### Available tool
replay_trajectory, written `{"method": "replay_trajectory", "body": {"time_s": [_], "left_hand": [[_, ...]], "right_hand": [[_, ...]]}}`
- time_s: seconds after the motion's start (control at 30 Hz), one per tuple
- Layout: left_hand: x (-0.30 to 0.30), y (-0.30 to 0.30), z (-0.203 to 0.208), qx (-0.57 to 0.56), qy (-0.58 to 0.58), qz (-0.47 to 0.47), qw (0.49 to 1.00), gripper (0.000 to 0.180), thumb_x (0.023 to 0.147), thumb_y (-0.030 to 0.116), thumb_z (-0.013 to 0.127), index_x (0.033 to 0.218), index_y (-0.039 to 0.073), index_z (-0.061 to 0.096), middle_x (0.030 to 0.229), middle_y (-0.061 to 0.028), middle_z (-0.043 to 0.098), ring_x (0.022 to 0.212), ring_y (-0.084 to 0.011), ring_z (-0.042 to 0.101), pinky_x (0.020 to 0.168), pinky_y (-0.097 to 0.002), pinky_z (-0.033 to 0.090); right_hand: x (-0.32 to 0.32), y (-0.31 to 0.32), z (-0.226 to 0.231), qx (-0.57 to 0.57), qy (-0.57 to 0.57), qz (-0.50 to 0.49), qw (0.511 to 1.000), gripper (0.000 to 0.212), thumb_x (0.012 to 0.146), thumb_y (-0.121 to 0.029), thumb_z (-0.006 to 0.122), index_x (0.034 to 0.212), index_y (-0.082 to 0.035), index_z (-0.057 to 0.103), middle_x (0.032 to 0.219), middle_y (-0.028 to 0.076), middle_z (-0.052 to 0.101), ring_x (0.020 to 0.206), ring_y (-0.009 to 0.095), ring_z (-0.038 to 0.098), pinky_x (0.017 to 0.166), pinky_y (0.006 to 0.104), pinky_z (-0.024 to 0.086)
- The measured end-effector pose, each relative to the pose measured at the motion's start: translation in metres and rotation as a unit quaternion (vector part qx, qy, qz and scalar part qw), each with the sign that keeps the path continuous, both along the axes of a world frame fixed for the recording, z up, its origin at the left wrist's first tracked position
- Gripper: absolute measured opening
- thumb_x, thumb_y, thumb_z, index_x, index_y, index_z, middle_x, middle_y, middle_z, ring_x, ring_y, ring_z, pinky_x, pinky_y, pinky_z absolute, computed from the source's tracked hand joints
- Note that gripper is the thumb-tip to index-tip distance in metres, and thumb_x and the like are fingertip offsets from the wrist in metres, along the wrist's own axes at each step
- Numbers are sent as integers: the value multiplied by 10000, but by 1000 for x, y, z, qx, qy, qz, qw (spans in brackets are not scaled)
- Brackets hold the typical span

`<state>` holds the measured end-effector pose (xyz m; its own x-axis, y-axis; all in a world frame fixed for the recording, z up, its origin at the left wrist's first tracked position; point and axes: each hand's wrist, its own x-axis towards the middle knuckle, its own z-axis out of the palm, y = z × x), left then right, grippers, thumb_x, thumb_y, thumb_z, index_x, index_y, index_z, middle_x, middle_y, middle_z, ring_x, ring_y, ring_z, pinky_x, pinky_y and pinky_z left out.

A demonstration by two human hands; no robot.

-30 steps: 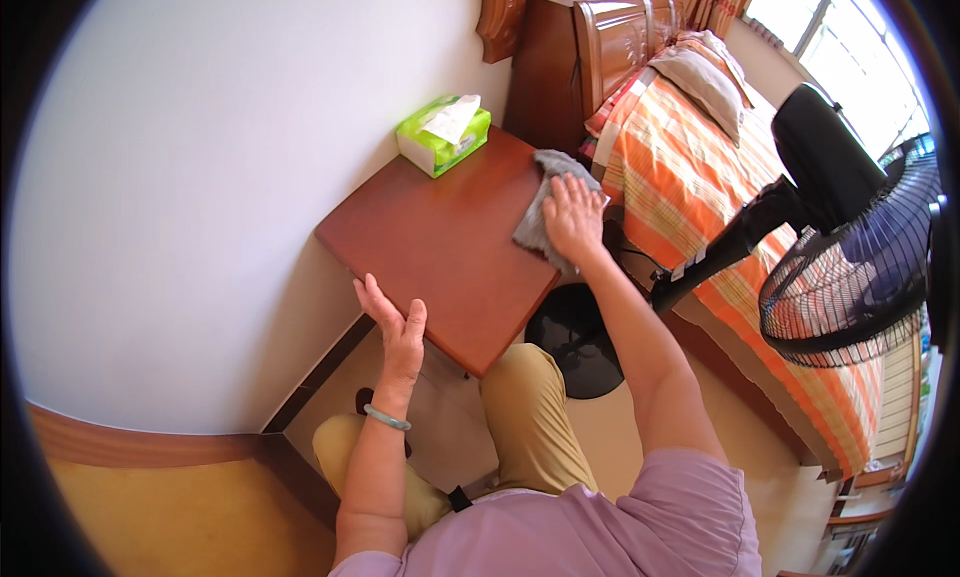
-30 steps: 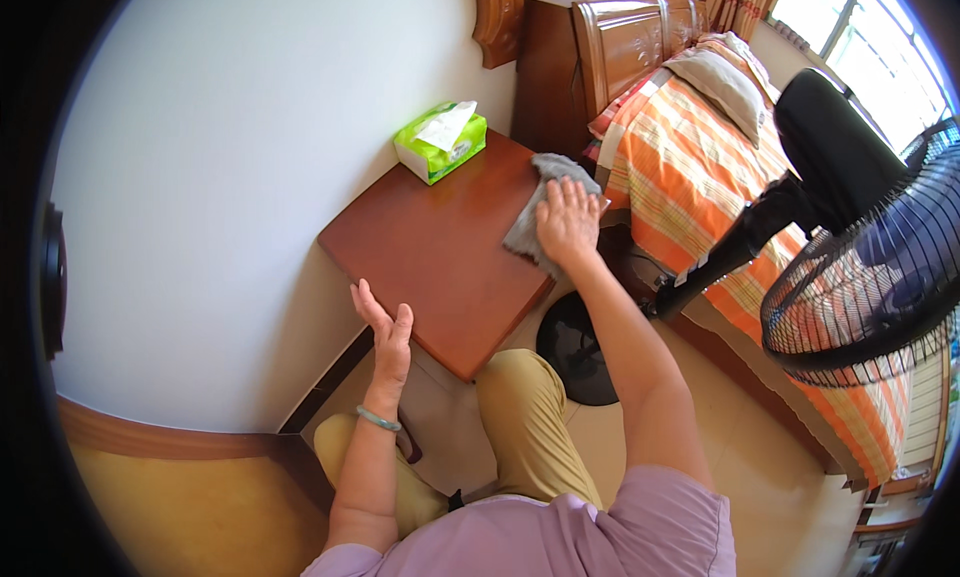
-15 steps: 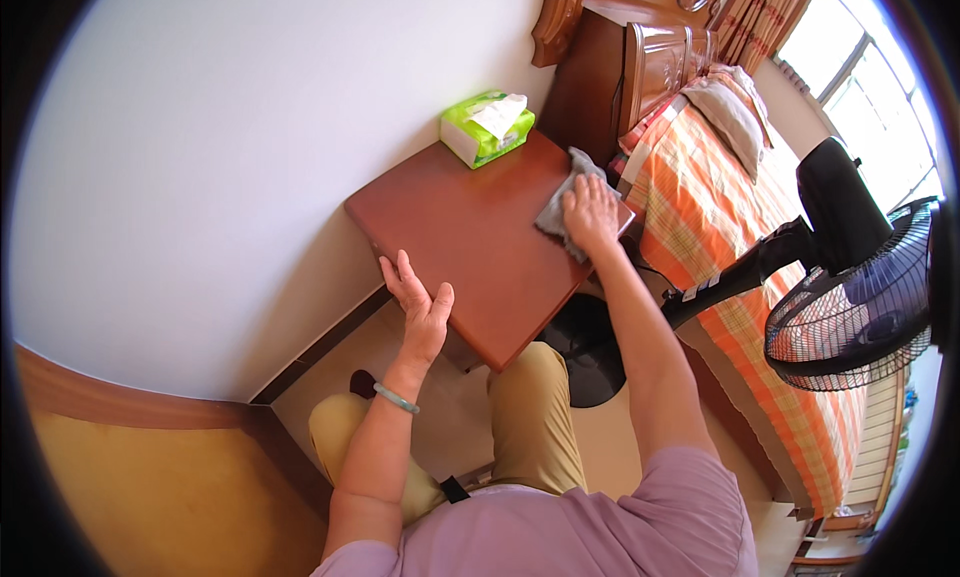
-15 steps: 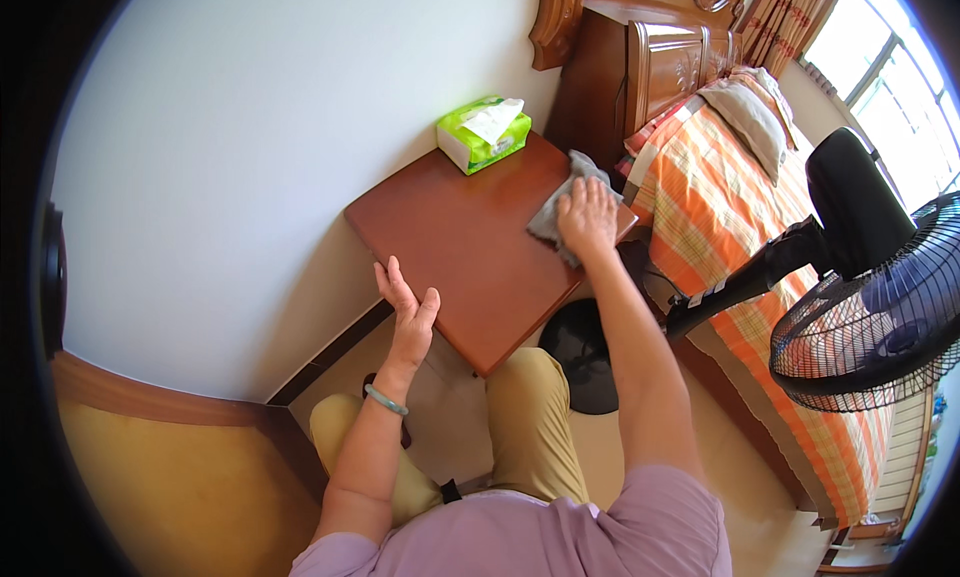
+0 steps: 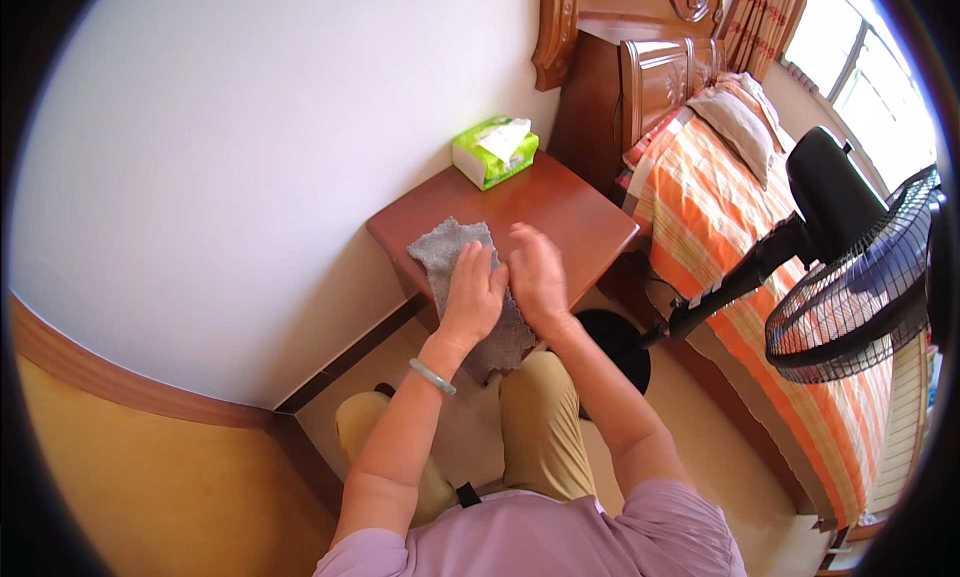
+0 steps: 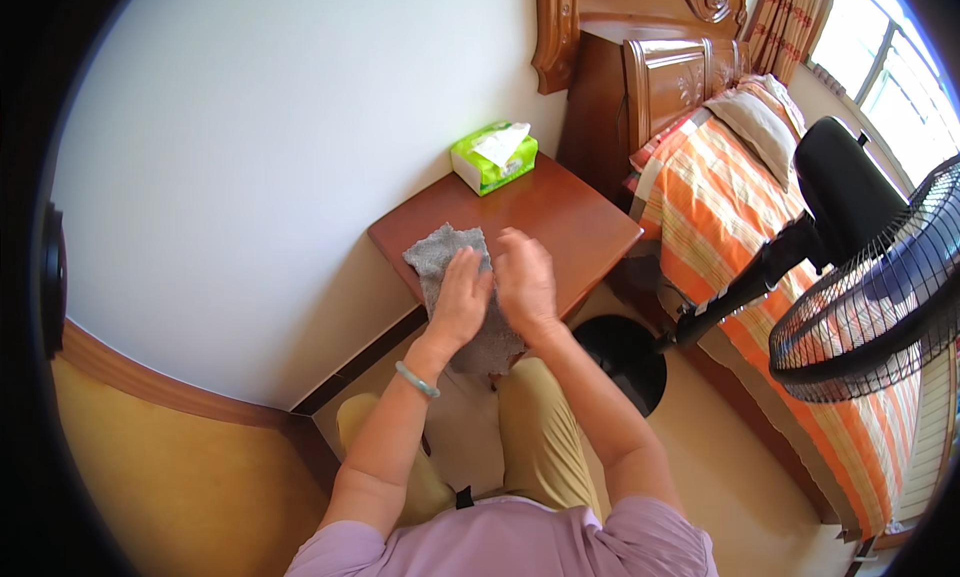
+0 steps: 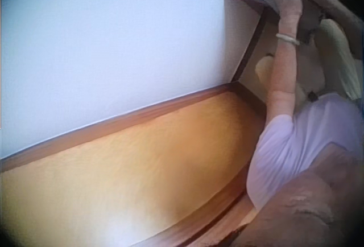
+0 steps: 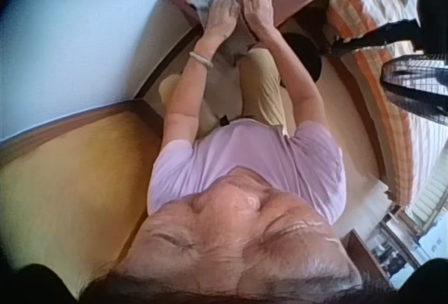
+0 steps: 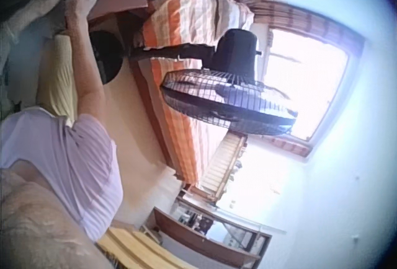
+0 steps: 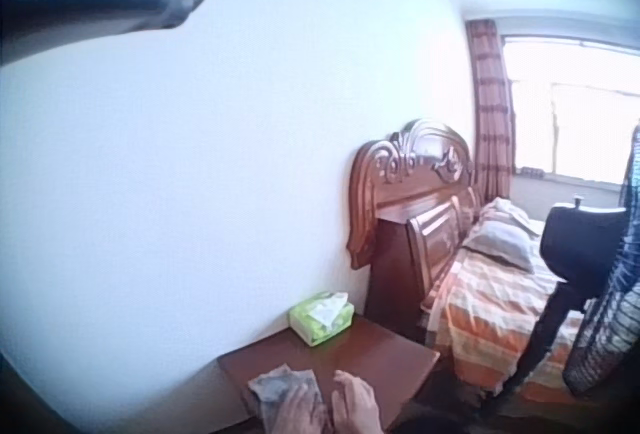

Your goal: The person kneels beside a wooden bedside table and wipes its top and sides with a gray cloth. They temporarily move a tissue box to reach underneath, then return it to the table and continue wiping the surface.

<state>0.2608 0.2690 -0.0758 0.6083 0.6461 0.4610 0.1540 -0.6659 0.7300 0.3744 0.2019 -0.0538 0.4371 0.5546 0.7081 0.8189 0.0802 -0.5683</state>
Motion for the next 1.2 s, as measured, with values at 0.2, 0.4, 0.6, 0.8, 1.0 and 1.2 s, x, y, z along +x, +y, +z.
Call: {"method": "replay_trajectory", "body": {"time_s": [0.2, 0.4, 0.6, 0.8, 1.0, 1.2], "left_hand": [[11, 5, 2, 229, 141, 170, 948, 575, 892, 251, 650, 1290, -128, 479, 1428, -334, 409, 1370, -491, 332, 1161, -529, 263], [4, 90, 8, 46, 169, 11, 984, 402, 927, 204, 590, 1181, -107, 560, 1415, -314, 440, 1326, -464, 404, 1105, -500, 362], [44, 143, -8, 244, 239, 74, 937, 413, 957, 166, 506, 1301, -62, 493, 1442, -263, 456, 1378, -385, 391, 1167, -463, 281], [75, 156, -17, 264, 225, 130, 929, 402, 941, 207, 531, 1250, -50, 551, 1393, -251, 512, 1354, -372, 427, 1142, -458, 318], [67, 127, -16, 267, 237, 113, 927, 437, 945, 229, 520, 1291, -37, 541, 1419, -212, 507, 1351, -338, 441, 1142, -453, 322], [42, 62, -7, 254, 248, 56, 933, 477, 963, 249, 511, 1344, -37, 509, 1469, -195, 467, 1399, -317, 391, 1178, -432, 273]], "right_hand": [[157, 0, -27, -247, -106, -274, 923, 492, 955, -338, 513, 1322, -12, 489, 1430, 180, 469, 1380, 373, 369, 1155, 512, 225], [159, 6, -33, -340, -110, -275, 893, 525, 975, -367, 419, 1398, -58, 456, 1495, 219, 406, 1412, 438, 324, 1169, 566, 195], [157, 8, -30, -341, -102, -274, 894, 526, 973, -362, 426, 1395, -51, 464, 1502, 222, 397, 1418, 432, 318, 1173, 562, 189], [155, 6, -29, -326, -107, -270, 900, 528, 972, -356, 453, 1384, -27, 470, 1490, 240, 401, 1410, 450, 319, 1170, 571, 180], [157, 4, -32, -334, -111, -284, 892, 513, 979, -354, 431, 1381, -39, 483, 1483, 231, 421, 1407, 447, 327, 1165, 571, 203], [154, 8, -29, -353, -100, -277, 888, 541, 989, -378, 415, 1411, -44, 462, 1506, 225, 398, 1423, 440, 304, 1178, 558, 171]]}}
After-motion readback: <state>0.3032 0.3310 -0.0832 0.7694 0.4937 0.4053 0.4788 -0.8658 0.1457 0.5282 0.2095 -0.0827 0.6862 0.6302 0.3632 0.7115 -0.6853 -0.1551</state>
